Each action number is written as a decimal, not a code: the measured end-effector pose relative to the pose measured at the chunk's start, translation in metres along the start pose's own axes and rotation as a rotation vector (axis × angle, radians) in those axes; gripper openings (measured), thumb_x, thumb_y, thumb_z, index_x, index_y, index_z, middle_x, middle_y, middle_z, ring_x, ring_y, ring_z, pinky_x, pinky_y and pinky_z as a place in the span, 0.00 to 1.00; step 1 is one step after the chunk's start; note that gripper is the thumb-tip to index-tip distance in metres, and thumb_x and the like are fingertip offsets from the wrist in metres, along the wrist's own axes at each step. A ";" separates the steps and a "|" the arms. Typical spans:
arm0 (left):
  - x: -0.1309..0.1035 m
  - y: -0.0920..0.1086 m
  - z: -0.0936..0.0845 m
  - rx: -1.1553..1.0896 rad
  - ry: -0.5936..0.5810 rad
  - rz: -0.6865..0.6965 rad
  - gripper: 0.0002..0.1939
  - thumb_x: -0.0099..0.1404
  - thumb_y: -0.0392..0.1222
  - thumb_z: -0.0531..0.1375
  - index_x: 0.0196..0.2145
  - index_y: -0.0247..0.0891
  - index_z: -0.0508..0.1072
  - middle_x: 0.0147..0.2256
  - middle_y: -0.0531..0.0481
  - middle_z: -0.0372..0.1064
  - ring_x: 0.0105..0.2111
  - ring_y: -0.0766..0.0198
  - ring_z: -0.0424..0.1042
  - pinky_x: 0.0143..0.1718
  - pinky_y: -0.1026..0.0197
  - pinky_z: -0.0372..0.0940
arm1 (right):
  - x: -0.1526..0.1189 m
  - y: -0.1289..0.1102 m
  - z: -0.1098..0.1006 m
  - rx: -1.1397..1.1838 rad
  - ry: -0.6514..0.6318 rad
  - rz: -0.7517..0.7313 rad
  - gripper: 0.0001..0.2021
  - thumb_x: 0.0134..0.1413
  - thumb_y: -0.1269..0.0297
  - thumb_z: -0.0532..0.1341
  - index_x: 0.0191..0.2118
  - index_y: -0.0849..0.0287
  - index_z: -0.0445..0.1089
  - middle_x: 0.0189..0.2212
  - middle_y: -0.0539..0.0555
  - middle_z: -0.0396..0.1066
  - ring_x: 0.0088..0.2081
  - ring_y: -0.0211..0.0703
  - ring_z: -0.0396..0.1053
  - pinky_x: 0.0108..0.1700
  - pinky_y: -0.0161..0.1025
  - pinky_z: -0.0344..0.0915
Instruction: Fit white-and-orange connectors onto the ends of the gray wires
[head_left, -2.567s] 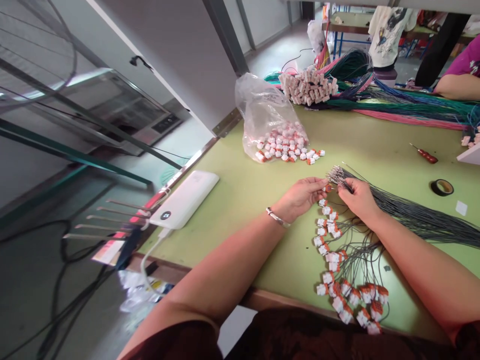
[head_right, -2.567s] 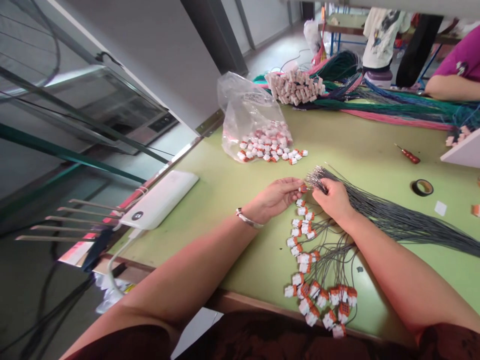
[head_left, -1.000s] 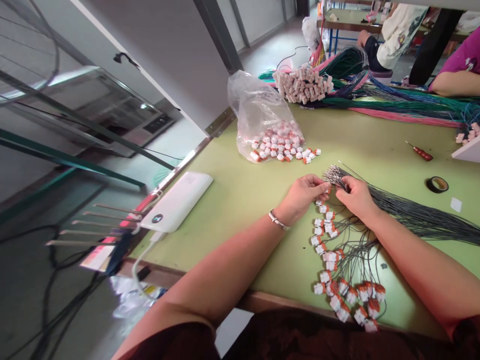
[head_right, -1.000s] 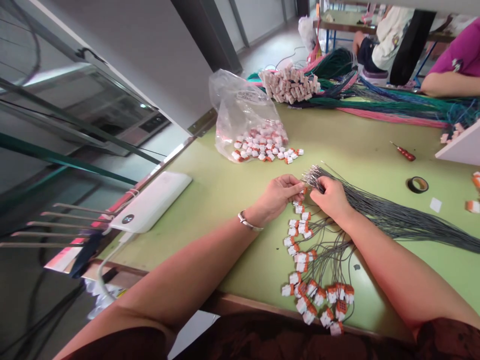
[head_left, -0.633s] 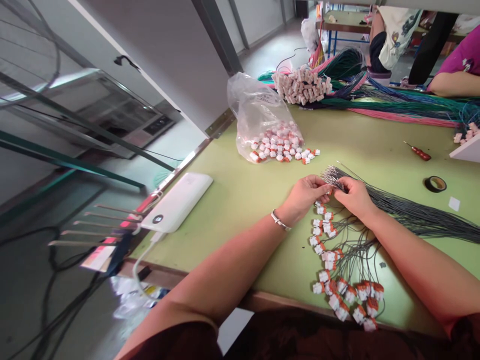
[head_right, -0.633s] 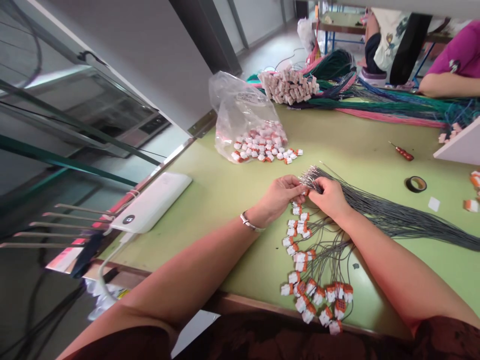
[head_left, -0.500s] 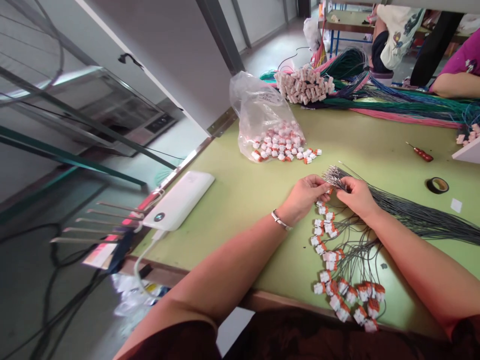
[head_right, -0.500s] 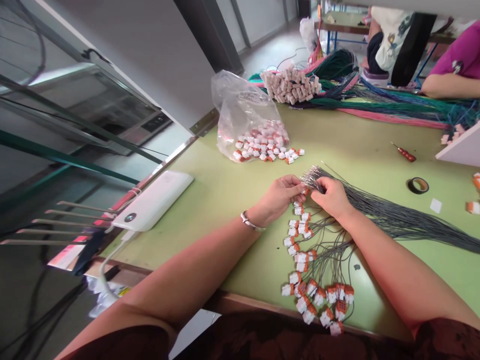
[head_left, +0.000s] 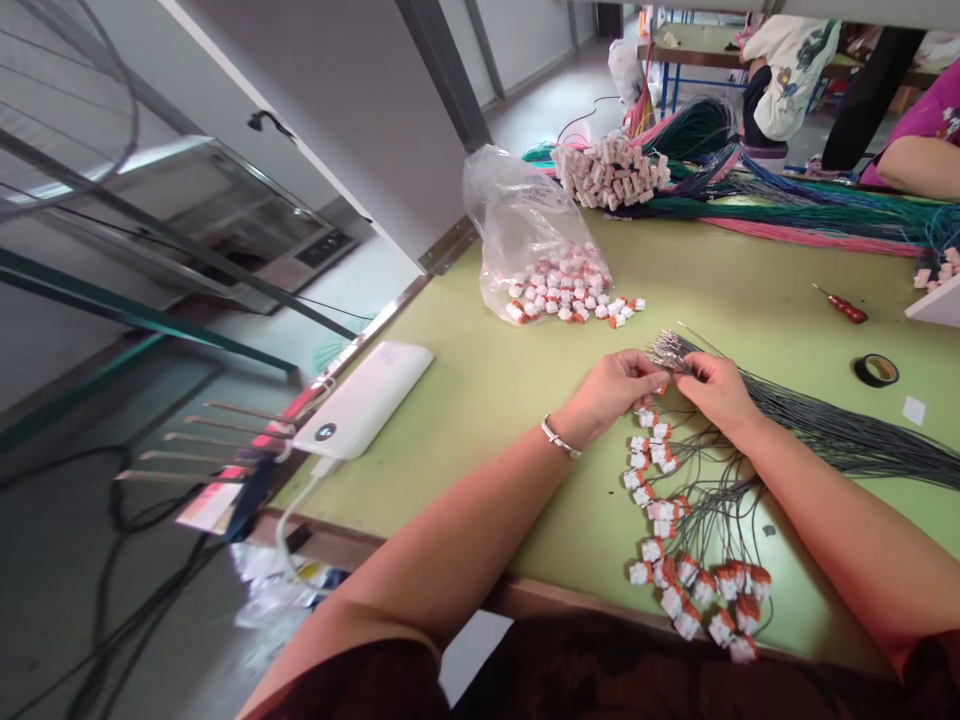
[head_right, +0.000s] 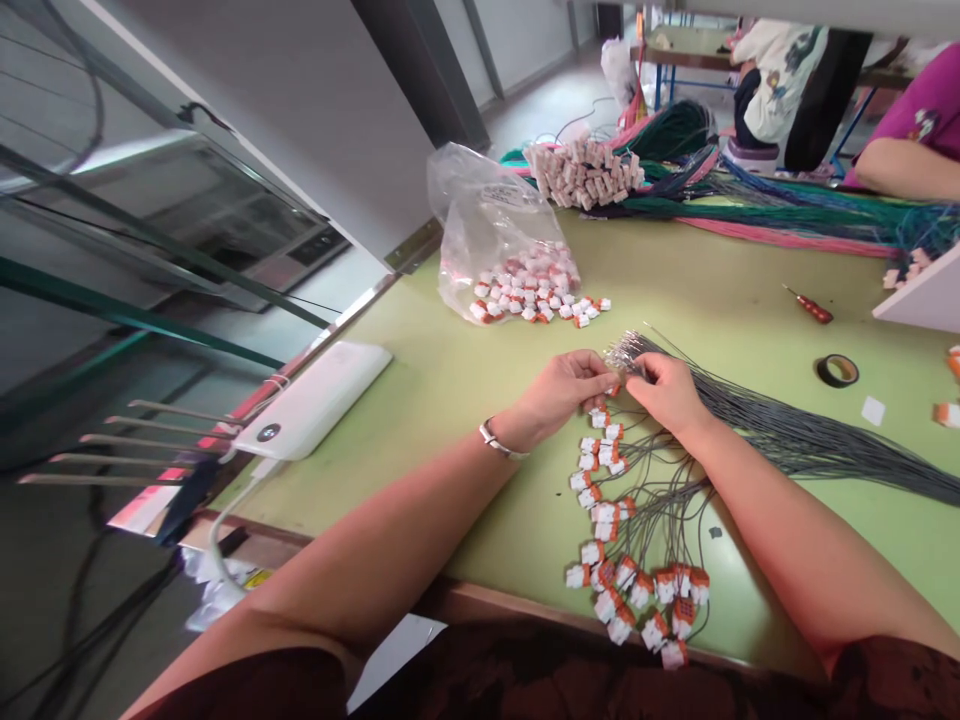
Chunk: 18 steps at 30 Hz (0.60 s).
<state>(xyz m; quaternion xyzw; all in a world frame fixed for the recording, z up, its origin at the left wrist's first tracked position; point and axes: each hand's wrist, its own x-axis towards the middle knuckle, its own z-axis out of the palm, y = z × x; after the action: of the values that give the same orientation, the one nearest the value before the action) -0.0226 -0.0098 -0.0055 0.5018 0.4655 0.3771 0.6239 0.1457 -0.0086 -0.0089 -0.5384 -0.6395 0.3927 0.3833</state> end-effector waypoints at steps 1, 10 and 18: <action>-0.002 0.002 -0.003 0.090 -0.042 0.013 0.11 0.54 0.38 0.67 0.23 0.35 0.68 0.16 0.55 0.65 0.16 0.73 0.61 0.19 0.69 0.54 | 0.001 0.000 -0.001 0.052 0.014 0.024 0.08 0.42 0.59 0.60 0.22 0.58 0.66 0.17 0.47 0.63 0.20 0.34 0.53 0.23 0.35 0.51; 0.018 0.012 -0.037 0.794 0.241 0.393 0.08 0.61 0.41 0.59 0.29 0.36 0.75 0.32 0.45 0.72 0.33 0.60 0.68 0.39 0.58 0.63 | 0.005 -0.002 0.001 0.271 0.066 0.153 0.10 0.40 0.59 0.63 0.29 0.58 0.66 0.18 0.48 0.68 0.17 0.32 0.52 0.22 0.35 0.48; 0.049 -0.006 -0.049 1.135 0.254 0.480 0.12 0.64 0.33 0.53 0.32 0.34 0.77 0.42 0.37 0.71 0.47 0.50 0.65 0.53 0.50 0.58 | 0.003 0.000 0.005 0.174 0.062 0.071 0.08 0.43 0.60 0.61 0.23 0.57 0.63 0.15 0.47 0.61 0.19 0.35 0.54 0.25 0.36 0.50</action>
<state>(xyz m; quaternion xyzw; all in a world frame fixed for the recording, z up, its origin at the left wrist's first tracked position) -0.0555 0.0485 -0.0239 0.7967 0.5381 0.2572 0.0982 0.1412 -0.0063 -0.0107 -0.5373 -0.5713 0.4433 0.4342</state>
